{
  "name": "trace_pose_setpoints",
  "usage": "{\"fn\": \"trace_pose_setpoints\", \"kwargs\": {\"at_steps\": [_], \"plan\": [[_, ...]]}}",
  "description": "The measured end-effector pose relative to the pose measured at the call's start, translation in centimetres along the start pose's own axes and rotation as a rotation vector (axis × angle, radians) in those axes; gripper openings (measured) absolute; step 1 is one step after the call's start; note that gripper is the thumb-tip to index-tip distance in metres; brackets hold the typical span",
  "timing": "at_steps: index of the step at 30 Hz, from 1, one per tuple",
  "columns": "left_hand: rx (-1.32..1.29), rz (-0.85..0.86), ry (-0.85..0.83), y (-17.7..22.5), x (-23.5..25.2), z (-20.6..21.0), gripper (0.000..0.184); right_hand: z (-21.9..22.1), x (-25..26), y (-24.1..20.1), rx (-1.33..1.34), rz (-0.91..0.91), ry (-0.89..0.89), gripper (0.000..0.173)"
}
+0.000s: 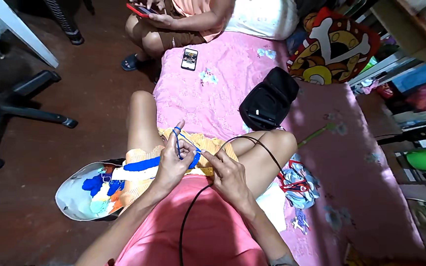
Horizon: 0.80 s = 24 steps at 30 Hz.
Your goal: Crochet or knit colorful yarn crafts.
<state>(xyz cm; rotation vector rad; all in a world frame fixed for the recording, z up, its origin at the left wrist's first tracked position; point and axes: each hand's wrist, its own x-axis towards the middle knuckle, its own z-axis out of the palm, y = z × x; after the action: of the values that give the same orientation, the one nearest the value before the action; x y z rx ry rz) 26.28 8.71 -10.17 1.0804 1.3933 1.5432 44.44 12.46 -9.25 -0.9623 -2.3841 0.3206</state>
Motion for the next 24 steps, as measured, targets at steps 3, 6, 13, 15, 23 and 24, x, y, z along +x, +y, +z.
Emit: {"fn": "trace_pose_setpoints", "kwargs": {"at_steps": [3,6,13,15,23,24], "plan": [[-0.016,0.010,0.005,-0.1,0.0,0.2,0.085,0.3,-0.3,-0.2,0.004,0.027,0.009,0.047],[-0.042,-0.033,-0.023,0.0,0.0,0.3,0.093,0.6,-0.5,-0.1,0.010,0.037,0.025,0.046],[-0.087,-0.131,-0.085,0.2,0.2,-0.2,0.088,-0.4,-0.1,1.7,0.485,0.246,-0.169,0.037],[-0.175,-0.211,-0.164,0.2,0.5,-0.6,0.085,-0.3,0.1,2.8,0.851,0.304,-0.208,0.032],[-0.209,-0.222,-0.223,0.5,0.2,0.0,0.083,1.9,0.5,2.0,1.421,0.446,-0.082,0.050],[-0.175,-0.197,-0.216,0.5,0.0,0.2,0.083,2.1,0.7,1.7,1.386,0.451,-0.067,0.049]]}}
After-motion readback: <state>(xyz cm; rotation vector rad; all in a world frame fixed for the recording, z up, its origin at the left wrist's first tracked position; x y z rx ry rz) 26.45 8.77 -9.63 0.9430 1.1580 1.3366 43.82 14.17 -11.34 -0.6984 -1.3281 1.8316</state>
